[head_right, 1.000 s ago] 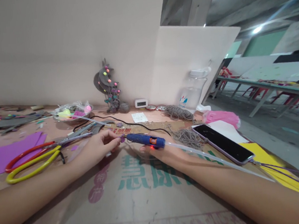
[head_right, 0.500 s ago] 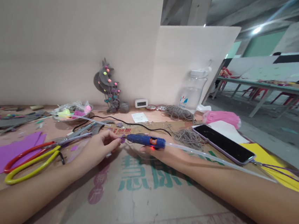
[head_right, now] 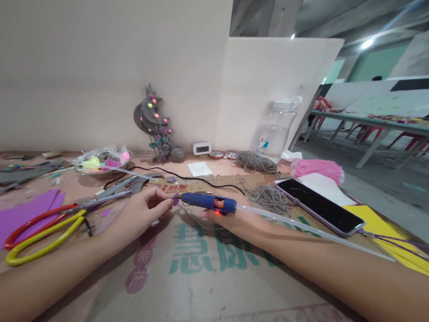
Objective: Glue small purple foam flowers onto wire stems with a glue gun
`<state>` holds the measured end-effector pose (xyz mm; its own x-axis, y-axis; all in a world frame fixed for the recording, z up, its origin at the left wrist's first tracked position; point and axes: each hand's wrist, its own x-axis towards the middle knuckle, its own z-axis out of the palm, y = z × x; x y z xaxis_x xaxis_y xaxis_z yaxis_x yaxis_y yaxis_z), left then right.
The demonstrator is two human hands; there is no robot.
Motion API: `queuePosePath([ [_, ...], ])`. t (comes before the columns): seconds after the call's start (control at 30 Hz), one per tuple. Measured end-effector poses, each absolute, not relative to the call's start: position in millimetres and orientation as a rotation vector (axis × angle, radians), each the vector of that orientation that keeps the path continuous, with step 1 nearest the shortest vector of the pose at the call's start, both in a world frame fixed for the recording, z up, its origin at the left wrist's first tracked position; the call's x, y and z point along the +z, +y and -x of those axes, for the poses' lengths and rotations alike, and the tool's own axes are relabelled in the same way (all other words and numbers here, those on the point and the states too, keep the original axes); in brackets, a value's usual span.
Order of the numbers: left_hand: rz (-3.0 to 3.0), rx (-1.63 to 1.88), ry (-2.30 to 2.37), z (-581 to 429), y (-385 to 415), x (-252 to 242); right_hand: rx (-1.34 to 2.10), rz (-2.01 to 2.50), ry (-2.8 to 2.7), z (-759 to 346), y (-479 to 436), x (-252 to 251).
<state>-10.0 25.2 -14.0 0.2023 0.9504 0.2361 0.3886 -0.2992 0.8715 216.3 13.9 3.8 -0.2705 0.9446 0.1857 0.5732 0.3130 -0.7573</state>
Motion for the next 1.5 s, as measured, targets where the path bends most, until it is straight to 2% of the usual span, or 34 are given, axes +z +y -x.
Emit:
queuePosePath([
  [1.5, -1.749, 1.044, 1.256, 8.9, 23.5, -10.4, 0.742, 1.364, -1.941, -219.7, 14.4, 0.9],
])
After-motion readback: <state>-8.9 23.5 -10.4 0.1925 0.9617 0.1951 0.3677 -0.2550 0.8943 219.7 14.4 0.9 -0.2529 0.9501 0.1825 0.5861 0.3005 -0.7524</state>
